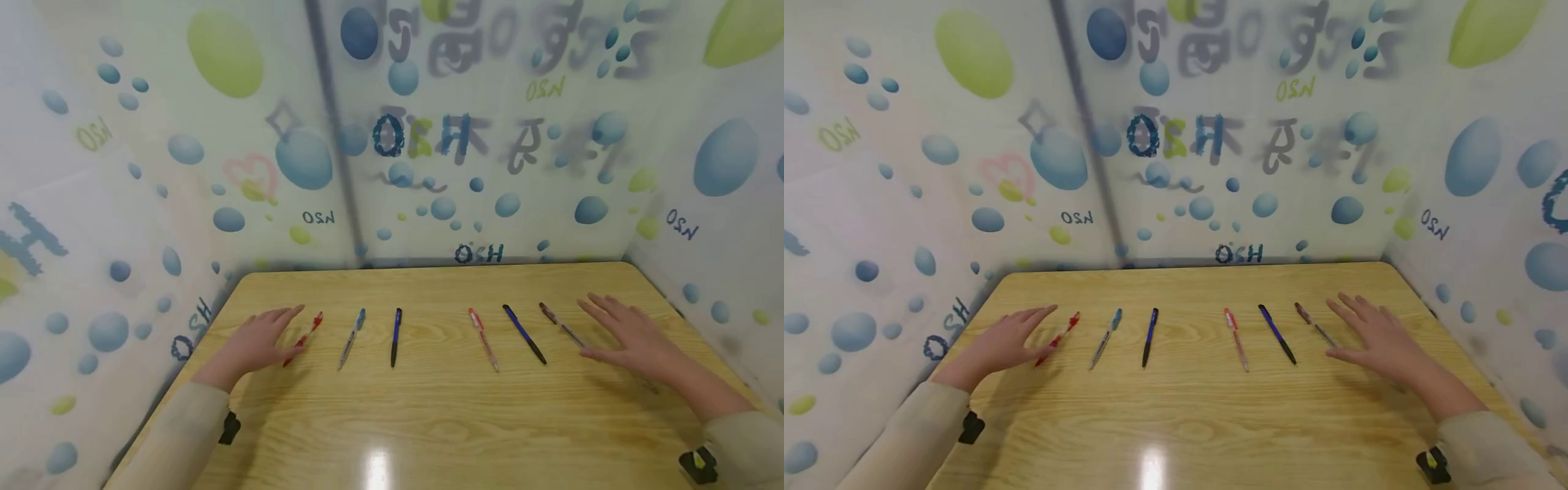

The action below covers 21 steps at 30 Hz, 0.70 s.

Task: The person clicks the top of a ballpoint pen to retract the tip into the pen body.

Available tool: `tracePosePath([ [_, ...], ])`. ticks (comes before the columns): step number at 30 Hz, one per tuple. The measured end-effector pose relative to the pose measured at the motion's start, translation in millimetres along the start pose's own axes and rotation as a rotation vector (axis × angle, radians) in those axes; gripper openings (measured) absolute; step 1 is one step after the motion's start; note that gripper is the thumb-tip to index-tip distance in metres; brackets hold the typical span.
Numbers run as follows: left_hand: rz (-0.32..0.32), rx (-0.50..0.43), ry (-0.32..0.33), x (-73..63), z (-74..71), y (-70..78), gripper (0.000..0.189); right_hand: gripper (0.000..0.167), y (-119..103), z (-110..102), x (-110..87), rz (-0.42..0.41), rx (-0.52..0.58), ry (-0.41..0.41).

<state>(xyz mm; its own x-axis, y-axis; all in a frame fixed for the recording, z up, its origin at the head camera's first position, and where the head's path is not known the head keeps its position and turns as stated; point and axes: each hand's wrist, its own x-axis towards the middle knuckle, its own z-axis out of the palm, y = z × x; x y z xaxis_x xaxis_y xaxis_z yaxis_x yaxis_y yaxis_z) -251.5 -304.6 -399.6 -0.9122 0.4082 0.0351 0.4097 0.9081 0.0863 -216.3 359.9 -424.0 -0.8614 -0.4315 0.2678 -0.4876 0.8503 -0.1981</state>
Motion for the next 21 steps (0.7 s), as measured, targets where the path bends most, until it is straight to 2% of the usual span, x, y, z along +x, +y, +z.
tracePosePath([
  [5, -0.002, -0.084, -0.079, 14.8, 0.0, -0.5, 0.079, 0.088, -11, -1, 5.9, 0.003, 0.099, -0.030],
  [9, -0.011, -0.164, -0.154, 24.7, 3.5, -3.8, 0.080, 0.082, -23, 0, 9.8, 0.017, 0.135, -0.071],
  [13, -0.012, -0.251, -0.223, 33.3, 7.3, -9.0, 0.085, 0.075, -34, 3, 12.0, -0.003, 0.162, -0.070],
  [21, -0.015, -0.314, -0.285, 49.0, 16.5, -22.9, 0.088, 0.069, -54, 8, 15.6, -0.070, 0.184, -0.062],
])
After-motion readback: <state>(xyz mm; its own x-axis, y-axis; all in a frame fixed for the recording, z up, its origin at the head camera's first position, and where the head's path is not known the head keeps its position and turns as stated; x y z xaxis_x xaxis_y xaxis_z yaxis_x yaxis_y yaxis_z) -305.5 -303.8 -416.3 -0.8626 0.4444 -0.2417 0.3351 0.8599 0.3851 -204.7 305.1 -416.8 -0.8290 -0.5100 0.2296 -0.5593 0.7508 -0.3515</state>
